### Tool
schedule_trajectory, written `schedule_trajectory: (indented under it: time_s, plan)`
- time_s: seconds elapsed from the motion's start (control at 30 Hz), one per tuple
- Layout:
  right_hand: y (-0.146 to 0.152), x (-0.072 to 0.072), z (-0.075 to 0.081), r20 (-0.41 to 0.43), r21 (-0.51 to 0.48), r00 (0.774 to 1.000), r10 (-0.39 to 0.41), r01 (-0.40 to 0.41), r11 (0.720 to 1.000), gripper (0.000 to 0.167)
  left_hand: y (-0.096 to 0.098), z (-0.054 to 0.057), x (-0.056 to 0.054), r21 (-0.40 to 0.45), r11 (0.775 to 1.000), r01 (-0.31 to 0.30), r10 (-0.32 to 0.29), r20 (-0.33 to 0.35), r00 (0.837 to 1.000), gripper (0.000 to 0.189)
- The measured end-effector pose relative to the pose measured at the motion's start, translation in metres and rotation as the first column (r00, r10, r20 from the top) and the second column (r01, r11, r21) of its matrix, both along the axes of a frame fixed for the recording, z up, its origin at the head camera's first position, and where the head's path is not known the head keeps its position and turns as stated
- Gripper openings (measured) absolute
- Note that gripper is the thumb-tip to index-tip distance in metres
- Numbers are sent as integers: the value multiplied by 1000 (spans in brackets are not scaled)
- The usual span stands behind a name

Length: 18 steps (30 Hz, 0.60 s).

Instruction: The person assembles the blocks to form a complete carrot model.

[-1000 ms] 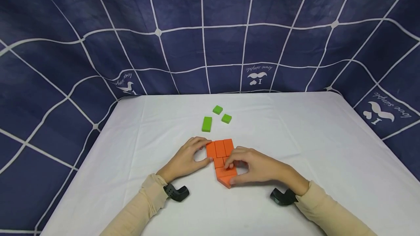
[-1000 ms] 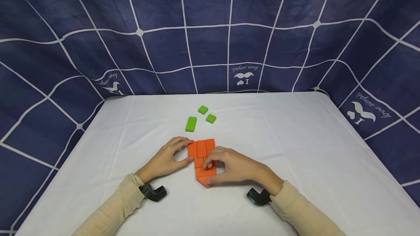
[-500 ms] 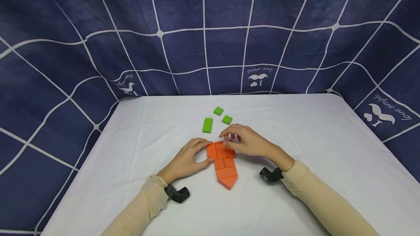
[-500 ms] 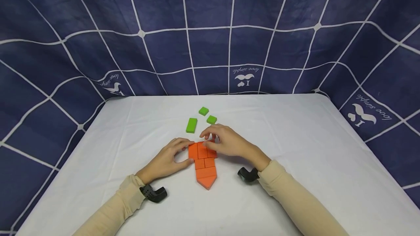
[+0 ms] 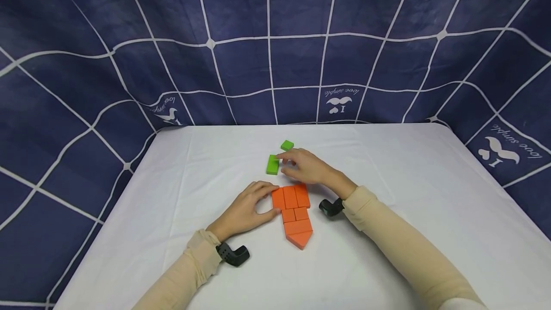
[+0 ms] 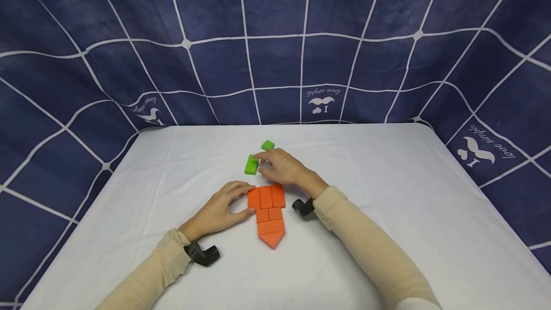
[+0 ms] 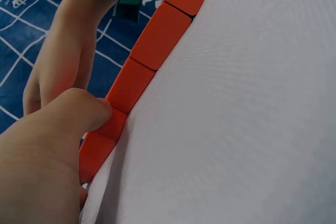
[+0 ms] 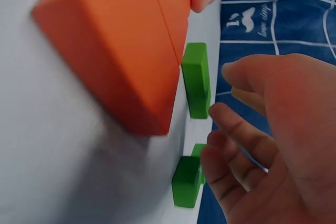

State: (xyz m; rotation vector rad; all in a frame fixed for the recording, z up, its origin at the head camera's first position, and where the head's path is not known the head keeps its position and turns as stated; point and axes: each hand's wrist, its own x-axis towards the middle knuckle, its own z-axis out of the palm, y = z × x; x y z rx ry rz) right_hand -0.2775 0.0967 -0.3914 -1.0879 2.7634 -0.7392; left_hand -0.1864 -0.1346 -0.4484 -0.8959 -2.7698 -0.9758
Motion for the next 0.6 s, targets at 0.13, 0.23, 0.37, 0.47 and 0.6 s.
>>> schedule_trajectory:
  time_s: [0.13, 0.23, 0.37, 0.47, 0.6]
  plan:
    - [-10, -3, 2, 2, 74, 1000, 13, -13, 997, 43, 1, 1, 0, 3, 1000, 10, -10, -3, 1000, 56]
    - [-15, -3, 0, 6, 100, 1000, 0, -1, 995, 42, 1, 3, 0, 3, 1000, 14, -14, 3, 1000, 57]
    - [-19, -5, -1, -26, 106, 999, -29, 32, 994, 37, 1, 3, 1, 2, 1000, 13, -13, 1, 1000, 57]
    - [-21, -4, 0, -41, 116, 997, -67, 71, 991, 33, 1, 2, 1, 0, 1000, 9, -9, 5, 1000, 57]
    - [-22, -2, -1, -49, 126, 992, -114, 119, 985, 34, 0, 1, 2, -1, 1000, 2, -1, 17, 1000, 57]
